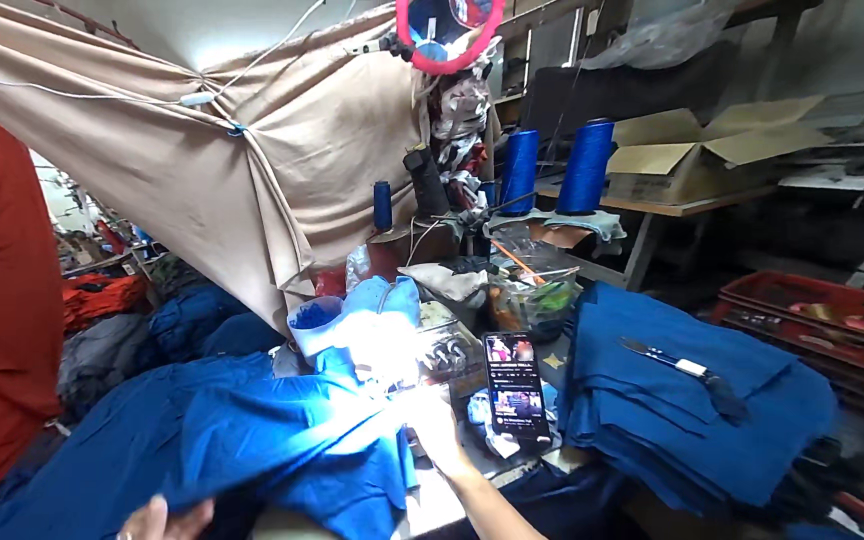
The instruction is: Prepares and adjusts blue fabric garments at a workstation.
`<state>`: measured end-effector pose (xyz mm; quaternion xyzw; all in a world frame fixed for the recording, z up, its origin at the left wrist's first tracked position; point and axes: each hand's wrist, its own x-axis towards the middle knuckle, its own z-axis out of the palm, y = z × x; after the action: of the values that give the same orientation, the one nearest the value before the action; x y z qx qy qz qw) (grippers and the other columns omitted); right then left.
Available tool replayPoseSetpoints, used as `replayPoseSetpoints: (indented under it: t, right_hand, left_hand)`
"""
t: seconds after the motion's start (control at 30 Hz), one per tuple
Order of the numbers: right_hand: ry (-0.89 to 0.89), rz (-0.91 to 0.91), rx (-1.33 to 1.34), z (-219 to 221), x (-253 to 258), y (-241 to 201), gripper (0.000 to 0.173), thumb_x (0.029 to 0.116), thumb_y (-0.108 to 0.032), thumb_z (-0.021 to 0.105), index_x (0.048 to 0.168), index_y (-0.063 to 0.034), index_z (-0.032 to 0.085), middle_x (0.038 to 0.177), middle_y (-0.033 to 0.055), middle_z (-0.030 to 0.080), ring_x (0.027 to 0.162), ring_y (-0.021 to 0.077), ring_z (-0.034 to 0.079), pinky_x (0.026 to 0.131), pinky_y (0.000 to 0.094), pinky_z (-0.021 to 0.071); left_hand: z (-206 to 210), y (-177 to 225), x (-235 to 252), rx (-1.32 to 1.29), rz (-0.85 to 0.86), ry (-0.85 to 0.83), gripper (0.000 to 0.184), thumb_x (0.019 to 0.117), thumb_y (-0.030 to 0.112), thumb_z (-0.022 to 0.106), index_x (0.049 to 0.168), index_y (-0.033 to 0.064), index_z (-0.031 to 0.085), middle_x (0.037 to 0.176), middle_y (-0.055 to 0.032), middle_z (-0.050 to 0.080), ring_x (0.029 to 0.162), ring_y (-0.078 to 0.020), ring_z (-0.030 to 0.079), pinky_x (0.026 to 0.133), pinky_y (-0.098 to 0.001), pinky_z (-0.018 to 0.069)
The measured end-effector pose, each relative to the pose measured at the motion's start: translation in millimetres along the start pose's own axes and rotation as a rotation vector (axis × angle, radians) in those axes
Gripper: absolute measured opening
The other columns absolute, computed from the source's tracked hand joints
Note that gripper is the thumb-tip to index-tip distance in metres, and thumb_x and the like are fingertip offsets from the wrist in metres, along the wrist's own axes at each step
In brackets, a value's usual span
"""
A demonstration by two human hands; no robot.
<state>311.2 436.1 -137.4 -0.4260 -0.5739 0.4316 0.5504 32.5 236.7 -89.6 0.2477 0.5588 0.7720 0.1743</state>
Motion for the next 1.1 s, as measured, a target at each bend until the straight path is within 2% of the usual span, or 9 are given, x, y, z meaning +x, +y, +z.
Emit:
replayPoseSetpoints:
  t: [0.17, 0.27, 0.4, 0.47, 0.6, 0.73, 0.8, 0.97, 1.1]
  right_hand:
    - [0.117, -0.047, -0.024, -5, -12, 14, 0.025, 0.0918, -0.011, 0.07, 0.112, 0.0038, 0.071, 0.103, 0.0135, 0.073, 0.093, 0.0154, 0.07, 0.086, 0.0312, 0.059]
    - [0.11, 0.037, -0.111, -13, -23, 14, 0.027, 0.0986, -0.015, 0.063, 0.116, 0.0035, 0.071, 0.105, 0.0147, 0.074, 0.096, 0.0179, 0.07, 0.09, 0.0341, 0.0569]
    - [-0.101, 0.269, -0.013, -11, -18, 12, 0.034, 0.1024, -0.025, 0.06, 0.123, 0.0014, 0.066, 0.106, 0.0132, 0.071, 0.094, 0.0187, 0.068, 0.085, 0.0368, 0.0565]
    - [-0.147, 0.23, 0.008, -4, -13, 10, 0.035, 0.0987, -0.024, 0.065, 0.122, 0.0016, 0.066, 0.105, 0.0126, 0.071, 0.093, 0.0172, 0.068, 0.083, 0.035, 0.0575]
    - [-0.166, 0.119, -0.055, -2, -7, 0, 0.033, 0.0955, -0.018, 0.067, 0.119, 0.0043, 0.067, 0.106, 0.0143, 0.069, 0.096, 0.0176, 0.066, 0.088, 0.034, 0.0552]
    - [-0.102, 0.357, 0.364, -7, 2, -15, 0.019, 0.0962, -0.008, 0.066, 0.112, 0.0012, 0.059, 0.078, 0.0045, 0.061, 0.063, 0.0102, 0.058, 0.056, 0.024, 0.0497]
    - [-0.151, 0.408, 0.461, -14, 0, -23, 0.017, 0.0964, -0.007, 0.066, 0.11, -0.0023, 0.057, 0.079, 0.0026, 0.062, 0.065, 0.0096, 0.059, 0.057, 0.023, 0.0494]
    - [-0.281, -0.031, -0.028, -57, -14, -41, 0.025, 0.0981, -0.022, 0.064, 0.109, -0.0009, 0.072, 0.103, 0.0063, 0.071, 0.094, 0.0092, 0.066, 0.087, 0.0278, 0.0546]
    - [0.145, -0.374, -0.434, -162, -10, -47, 0.021, 0.0999, -0.019, 0.062, 0.105, -0.0034, 0.075, 0.103, 0.0087, 0.073, 0.095, 0.0178, 0.07, 0.087, 0.0403, 0.0592]
  left_hand:
    - [65, -3, 31, 0.184, 0.325, -0.223, 0.05, 0.1028, 0.009, 0.05, 0.144, -0.0154, 0.035, 0.149, -0.0271, 0.045, 0.135, -0.0235, 0.051, 0.112, -0.0357, 0.0451]
    - [104, -45, -26, 0.306, 0.139, -0.368, 0.025, 0.0985, 0.005, 0.057, 0.116, -0.0129, 0.059, 0.103, -0.0182, 0.072, 0.088, -0.0196, 0.073, 0.079, -0.0361, 0.0619]
    - [128, -90, -70, 0.475, 0.083, -0.421, 0.022, 0.0948, 0.011, 0.07, 0.107, -0.0066, 0.066, 0.093, -0.0163, 0.07, 0.075, -0.02, 0.071, 0.066, -0.0368, 0.0615]
    - [133, -98, -69, 0.52, 0.387, -0.338, 0.019, 0.0913, 0.013, 0.071, 0.101, -0.0037, 0.07, 0.09, -0.0116, 0.071, 0.075, -0.0115, 0.068, 0.07, -0.0263, 0.0583]
    - [154, -79, -48, 0.659, 0.777, -0.449, 0.018, 0.0914, 0.018, 0.069, 0.098, 0.0035, 0.079, 0.097, -0.0114, 0.076, 0.088, -0.0203, 0.073, 0.084, -0.0355, 0.0601]
    - [183, -69, -28, 0.915, 0.752, -0.791, 0.028, 0.0997, 0.023, 0.061, 0.109, 0.0035, 0.078, 0.111, -0.0169, 0.075, 0.106, -0.0341, 0.071, 0.097, -0.0528, 0.054]
    - [197, -70, -27, 0.985, 0.785, -0.824, 0.028, 0.0998, 0.025, 0.06, 0.113, 0.0078, 0.078, 0.116, -0.015, 0.074, 0.111, -0.035, 0.07, 0.098, -0.0549, 0.0531]
    - [211, -69, -21, 0.896, 0.638, -0.793, 0.027, 0.099, 0.022, 0.061, 0.107, 0.0019, 0.078, 0.109, -0.0173, 0.075, 0.108, -0.0336, 0.07, 0.099, -0.0541, 0.0521]
    - [199, -63, -6, 0.62, 0.222, -0.621, 0.025, 0.0944, 0.026, 0.073, 0.1, 0.0018, 0.075, 0.086, -0.0079, 0.074, 0.078, -0.0172, 0.073, 0.079, -0.0384, 0.0616]
